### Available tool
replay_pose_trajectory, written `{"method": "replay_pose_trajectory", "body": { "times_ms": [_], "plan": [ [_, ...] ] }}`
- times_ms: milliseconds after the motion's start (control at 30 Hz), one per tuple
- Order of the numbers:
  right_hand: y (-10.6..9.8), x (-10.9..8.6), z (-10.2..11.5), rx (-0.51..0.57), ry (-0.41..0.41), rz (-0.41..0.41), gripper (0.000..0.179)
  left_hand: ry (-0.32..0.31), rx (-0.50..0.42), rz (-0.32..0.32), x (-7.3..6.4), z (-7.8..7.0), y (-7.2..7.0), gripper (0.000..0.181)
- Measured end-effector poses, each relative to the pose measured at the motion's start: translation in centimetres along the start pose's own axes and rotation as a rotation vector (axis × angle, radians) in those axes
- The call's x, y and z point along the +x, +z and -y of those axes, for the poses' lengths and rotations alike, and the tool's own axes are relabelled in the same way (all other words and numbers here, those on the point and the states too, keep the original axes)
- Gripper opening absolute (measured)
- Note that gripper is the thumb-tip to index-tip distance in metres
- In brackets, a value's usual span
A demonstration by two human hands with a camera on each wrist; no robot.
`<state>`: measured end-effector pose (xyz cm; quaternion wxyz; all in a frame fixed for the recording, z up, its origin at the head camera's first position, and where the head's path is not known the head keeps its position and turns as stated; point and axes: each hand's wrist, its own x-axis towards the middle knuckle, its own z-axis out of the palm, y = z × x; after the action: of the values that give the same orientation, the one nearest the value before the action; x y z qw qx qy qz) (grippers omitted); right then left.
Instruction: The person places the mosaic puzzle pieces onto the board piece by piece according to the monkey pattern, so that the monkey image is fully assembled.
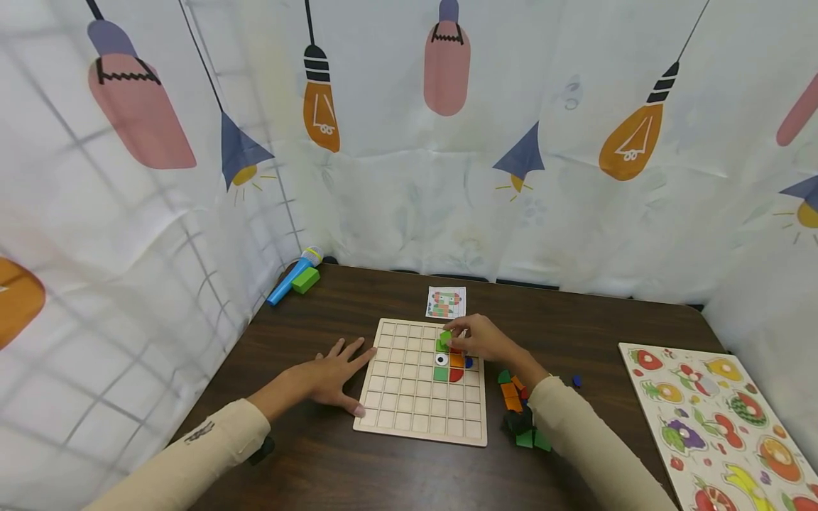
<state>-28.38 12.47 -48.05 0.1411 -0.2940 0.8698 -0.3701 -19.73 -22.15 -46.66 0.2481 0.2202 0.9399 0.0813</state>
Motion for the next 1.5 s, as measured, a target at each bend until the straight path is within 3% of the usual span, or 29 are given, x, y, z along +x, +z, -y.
{"method": "replay_pose_trajectory", "body": {
  "times_ms": [333, 633, 833, 1000, 1133, 1333, 1500],
  "plan": [
    [1.8, 2.1, 1.4, -0.039, 0.024, -0.001, 0.028, 0.000, 0.000, 0.000, 0.0, 0.0, 0.0, 0.114],
    [2.5, 2.4, 2.4, -0.091, 0.079, -0.011, 0.028, 0.000, -0.011, 0.003, -0.1, -0.1, -0.2, 0.114],
    [2.4, 2.4, 2.1, -0.092, 0.073, -0.027, 0.029, 0.002, 0.008, 0.000, -0.1, -0.1, 0.0, 0.114],
    [1.2, 1.8, 1.1, -0.043, 0.031, -0.038, 0.025, 0.003, 0.004, -0.005, 0.0, 0.0, 0.0, 0.114],
    [-0.3, 0.8, -0.3, -0.034, 0.047, -0.068, 0.022, 0.007, 0.001, -0.005, 0.0, 0.0, 0.1, 0.114],
    [-2.1, -1.6, -2.1, -0.142, 0.170, -0.182, 0.018, 0.007, -0.006, -0.004, 0.0, 0.0, 0.0, 0.114],
    [-2.9, -3.5, -3.0, -0.244, 0.290, -0.207, 0.025, 0.010, -0.008, -0.005, 0.0, 0.1, 0.0, 0.114]
  ]
}}
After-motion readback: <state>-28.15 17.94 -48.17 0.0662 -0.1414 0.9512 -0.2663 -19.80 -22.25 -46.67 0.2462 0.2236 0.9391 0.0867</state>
